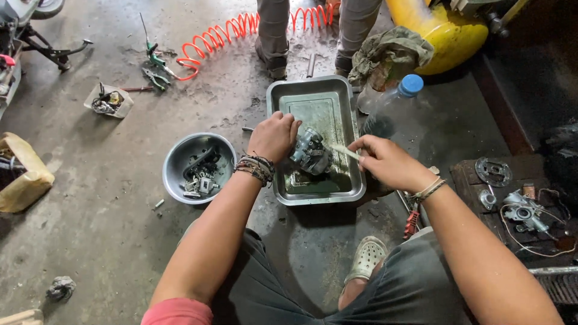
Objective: Cleaning the internal components of a motorcycle carburetor using a brush and cleaning solution in a tray.
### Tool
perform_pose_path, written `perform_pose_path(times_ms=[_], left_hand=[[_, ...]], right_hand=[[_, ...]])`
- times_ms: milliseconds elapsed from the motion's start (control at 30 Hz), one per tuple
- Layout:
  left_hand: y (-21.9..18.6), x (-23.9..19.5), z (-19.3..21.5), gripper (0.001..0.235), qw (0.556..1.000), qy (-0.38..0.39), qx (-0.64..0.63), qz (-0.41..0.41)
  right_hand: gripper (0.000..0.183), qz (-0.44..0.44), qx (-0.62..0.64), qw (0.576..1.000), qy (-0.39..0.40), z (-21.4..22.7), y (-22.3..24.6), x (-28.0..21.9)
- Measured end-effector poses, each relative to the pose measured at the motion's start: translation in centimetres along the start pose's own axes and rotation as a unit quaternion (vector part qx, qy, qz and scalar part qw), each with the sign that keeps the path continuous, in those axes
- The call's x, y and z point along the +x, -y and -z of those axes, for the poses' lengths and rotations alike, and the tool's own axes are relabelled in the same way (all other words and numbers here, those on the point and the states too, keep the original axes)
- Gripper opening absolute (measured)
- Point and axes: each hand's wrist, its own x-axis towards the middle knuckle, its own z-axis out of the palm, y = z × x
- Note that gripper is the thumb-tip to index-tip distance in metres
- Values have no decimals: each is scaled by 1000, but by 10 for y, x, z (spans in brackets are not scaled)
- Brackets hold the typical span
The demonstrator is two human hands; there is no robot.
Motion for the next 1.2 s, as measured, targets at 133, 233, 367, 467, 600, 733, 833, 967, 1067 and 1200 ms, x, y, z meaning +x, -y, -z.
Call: perform_pose_path(times_ms=[133, 233, 367, 467, 600, 733, 833, 967, 1067, 1200], left_hand=[[-1, 5, 0, 38, 1000, 23, -17, 12], [1, 5, 0, 39, 999, 32, -27, 21], [-1, 5, 5, 40, 997, 33, -66, 33], [-7, 7, 10, 40, 995, 49, -78, 41], [-8, 9, 12, 44, 993, 73, -76, 46], [-4, 6, 5, 43, 992, 78, -78, 56], [-3, 12, 4, 42, 993, 76, -83, 45], [-8, 12, 13, 32, 993, 77, -83, 25], [-12, 12, 16, 29, 992, 85, -89, 15], [-15, 13, 21, 25, 988, 101, -117, 29]], right_hand=[[30, 54, -51, 996, 59, -11, -8, 5], [23, 34, -180, 983, 29, -15, -25, 17], [25, -48, -250, 967, -32, -10, -22, 13], [24, -41, -227, 973, -16, -21, -26, 17], [26, -27, -264, 964, -26, -26, -20, 18], [30, 3, -337, 941, -22, -37, -33, 25], [30, 46, -430, 901, -29, -45, -55, 42], [22, 158, -518, 830, -132, -50, -76, 57], [19, 178, -517, 826, -138, -55, -80, 57], [21, 125, -527, 834, -102, -57, -72, 51]])
